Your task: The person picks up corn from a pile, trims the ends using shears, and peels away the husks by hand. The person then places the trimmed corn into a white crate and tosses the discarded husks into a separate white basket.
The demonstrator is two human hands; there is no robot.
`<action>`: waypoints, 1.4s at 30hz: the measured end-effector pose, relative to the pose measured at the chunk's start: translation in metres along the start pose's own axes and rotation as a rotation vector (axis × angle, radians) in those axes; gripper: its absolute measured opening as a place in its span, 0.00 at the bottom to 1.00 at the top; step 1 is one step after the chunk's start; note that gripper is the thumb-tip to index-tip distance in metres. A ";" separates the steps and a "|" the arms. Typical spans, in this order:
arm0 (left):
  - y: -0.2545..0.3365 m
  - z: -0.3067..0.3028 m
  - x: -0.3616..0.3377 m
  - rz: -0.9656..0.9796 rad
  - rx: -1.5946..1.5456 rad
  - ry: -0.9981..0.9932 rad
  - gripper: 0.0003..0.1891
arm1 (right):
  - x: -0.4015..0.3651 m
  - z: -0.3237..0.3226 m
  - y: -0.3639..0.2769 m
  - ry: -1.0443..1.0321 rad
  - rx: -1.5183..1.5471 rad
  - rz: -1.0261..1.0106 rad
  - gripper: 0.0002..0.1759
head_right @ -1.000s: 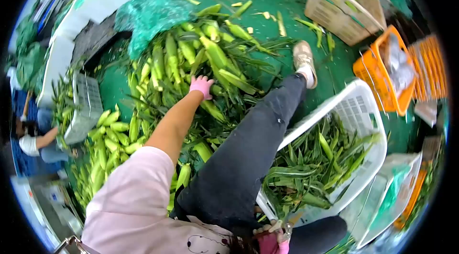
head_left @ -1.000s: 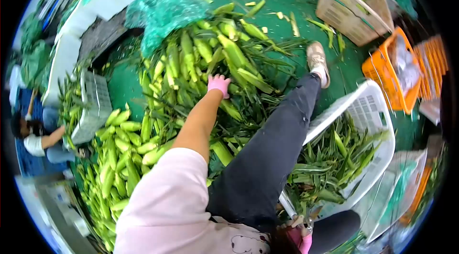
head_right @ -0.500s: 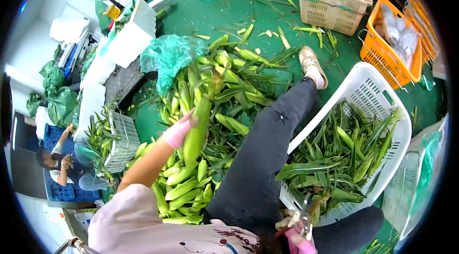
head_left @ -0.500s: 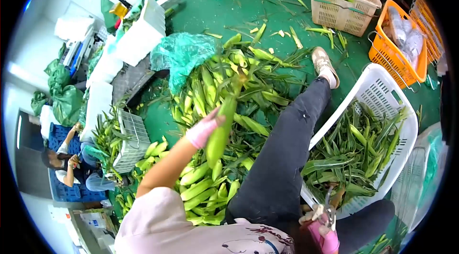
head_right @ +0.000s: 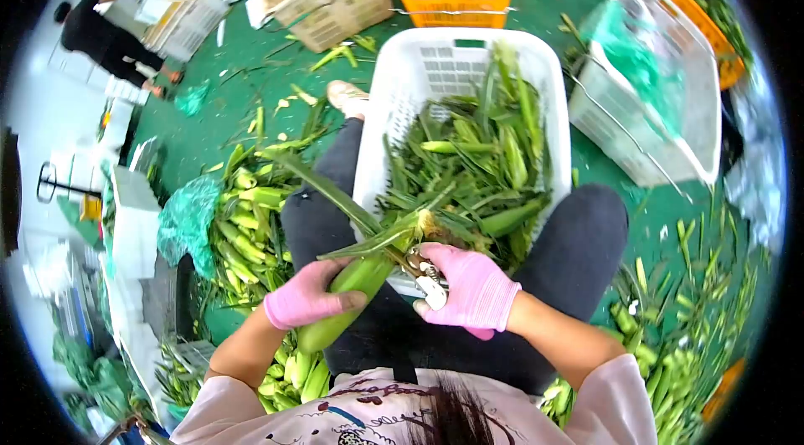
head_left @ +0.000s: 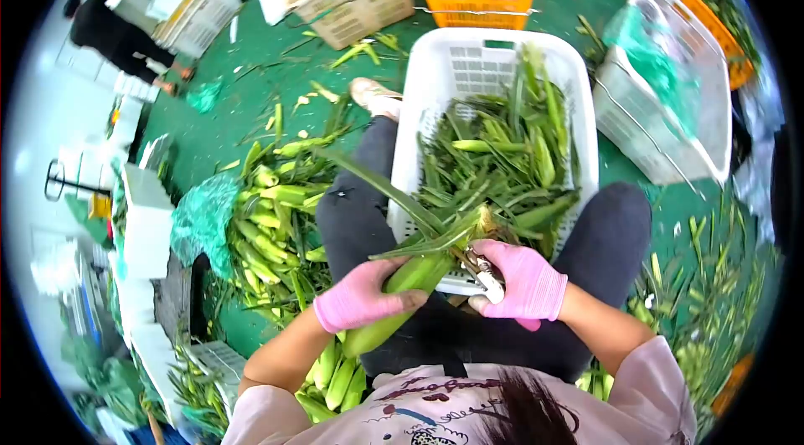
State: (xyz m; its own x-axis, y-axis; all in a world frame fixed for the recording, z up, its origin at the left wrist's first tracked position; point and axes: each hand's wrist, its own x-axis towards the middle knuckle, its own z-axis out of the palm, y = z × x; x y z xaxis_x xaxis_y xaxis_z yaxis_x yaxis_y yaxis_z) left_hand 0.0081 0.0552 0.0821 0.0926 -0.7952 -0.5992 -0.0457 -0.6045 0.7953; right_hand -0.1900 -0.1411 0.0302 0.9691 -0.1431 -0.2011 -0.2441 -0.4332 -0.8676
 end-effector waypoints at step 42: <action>-0.074 0.003 0.030 0.457 -1.585 0.953 0.23 | -0.042 0.044 -0.020 -0.089 0.332 0.174 0.47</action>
State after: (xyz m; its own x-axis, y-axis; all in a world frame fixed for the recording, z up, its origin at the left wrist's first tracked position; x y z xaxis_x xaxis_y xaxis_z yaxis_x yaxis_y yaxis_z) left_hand 0.0117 0.0764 0.0049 0.8036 -0.2390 -0.5451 0.5506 0.6461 0.5285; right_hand -0.2246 -0.0877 0.0358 0.9172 -0.1051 -0.3844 -0.3941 -0.0956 -0.9141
